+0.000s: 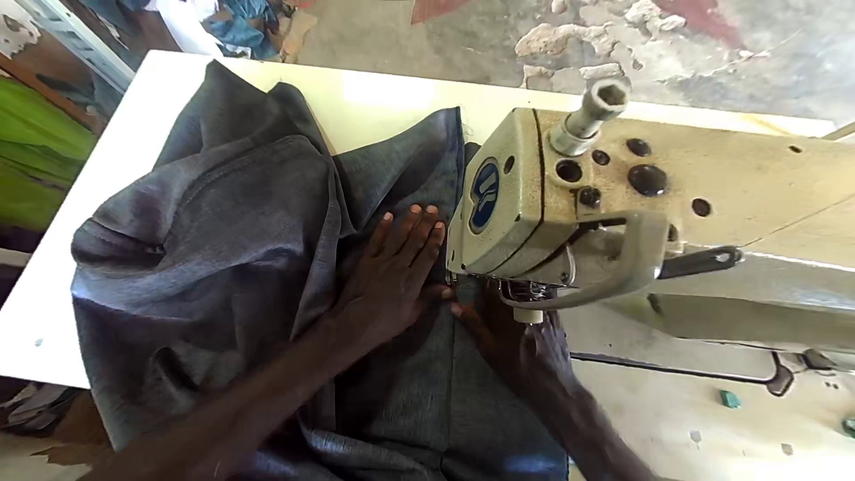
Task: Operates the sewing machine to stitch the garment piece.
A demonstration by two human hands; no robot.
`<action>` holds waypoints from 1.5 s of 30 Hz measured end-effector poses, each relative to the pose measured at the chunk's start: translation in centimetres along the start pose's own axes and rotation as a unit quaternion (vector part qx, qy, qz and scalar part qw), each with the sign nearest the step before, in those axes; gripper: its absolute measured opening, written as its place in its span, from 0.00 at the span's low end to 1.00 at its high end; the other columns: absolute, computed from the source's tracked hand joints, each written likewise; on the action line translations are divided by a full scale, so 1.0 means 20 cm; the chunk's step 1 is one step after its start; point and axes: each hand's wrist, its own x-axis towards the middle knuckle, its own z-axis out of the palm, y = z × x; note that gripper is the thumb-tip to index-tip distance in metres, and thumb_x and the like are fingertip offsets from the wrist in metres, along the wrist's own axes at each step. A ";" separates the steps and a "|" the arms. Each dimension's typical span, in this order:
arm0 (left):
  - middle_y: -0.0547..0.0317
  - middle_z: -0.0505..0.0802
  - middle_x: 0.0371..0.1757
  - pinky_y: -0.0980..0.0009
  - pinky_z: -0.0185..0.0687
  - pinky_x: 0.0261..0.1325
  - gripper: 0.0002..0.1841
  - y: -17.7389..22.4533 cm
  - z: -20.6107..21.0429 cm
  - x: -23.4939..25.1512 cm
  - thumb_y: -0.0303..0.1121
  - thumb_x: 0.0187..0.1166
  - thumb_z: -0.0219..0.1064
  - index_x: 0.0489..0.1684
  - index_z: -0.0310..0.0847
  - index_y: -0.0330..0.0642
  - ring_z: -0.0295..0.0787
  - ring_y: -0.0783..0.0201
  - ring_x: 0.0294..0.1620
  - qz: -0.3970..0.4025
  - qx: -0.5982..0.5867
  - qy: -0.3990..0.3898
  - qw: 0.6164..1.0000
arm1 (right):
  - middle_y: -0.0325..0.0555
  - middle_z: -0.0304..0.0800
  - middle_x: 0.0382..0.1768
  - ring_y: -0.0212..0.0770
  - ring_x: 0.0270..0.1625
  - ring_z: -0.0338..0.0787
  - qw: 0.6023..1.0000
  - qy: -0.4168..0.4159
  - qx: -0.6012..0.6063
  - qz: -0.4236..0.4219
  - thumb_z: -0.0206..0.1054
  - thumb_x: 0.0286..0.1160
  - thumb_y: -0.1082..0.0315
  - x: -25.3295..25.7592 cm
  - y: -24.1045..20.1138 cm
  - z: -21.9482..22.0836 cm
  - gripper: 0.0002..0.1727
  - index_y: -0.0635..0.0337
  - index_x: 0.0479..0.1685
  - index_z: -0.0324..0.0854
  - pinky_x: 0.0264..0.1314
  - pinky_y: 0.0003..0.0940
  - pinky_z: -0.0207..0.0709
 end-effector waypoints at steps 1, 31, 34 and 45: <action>0.51 0.63 0.93 0.44 0.31 0.96 0.37 0.04 -0.02 -0.03 0.59 0.90 0.45 0.90 0.62 0.40 0.43 0.51 0.97 -0.014 -0.005 0.006 1.000 | 0.59 0.89 0.62 0.60 0.73 0.82 1.000 -0.007 0.012 0.000 0.48 0.84 0.33 -0.03 -0.04 -0.02 0.40 0.61 0.64 0.86 0.82 0.65 0.64; 0.64 0.50 0.98 0.35 0.26 0.94 0.51 -0.17 0.31 0.01 0.79 0.75 0.41 0.96 0.51 0.57 0.35 0.52 0.98 -0.001 0.012 0.031 0.999 | 0.47 0.92 0.33 0.50 0.44 0.92 0.999 -0.045 -0.027 0.015 0.51 0.76 0.24 -0.01 0.04 0.05 0.40 0.52 0.41 0.90 0.53 0.57 0.81; 0.65 0.47 0.98 0.36 0.26 0.95 0.52 -0.20 0.30 0.05 0.81 0.74 0.41 0.97 0.48 0.57 0.33 0.54 0.98 0.003 0.010 0.025 1.000 | 0.49 0.91 0.32 0.53 0.42 0.92 0.998 -0.056 -0.031 0.029 0.52 0.75 0.24 0.03 0.06 0.06 0.41 0.55 0.39 0.89 0.47 0.58 0.82; 0.61 0.59 0.95 0.43 0.35 0.95 0.42 0.08 0.05 -0.20 0.70 0.84 0.41 0.93 0.59 0.54 0.42 0.56 0.97 -0.025 -0.022 -0.030 0.999 | 0.55 0.71 0.86 0.56 0.91 0.62 0.998 -0.055 -0.019 -0.010 0.43 0.79 0.24 -0.17 -0.06 -0.01 0.51 0.58 0.88 0.68 0.94 0.63 0.46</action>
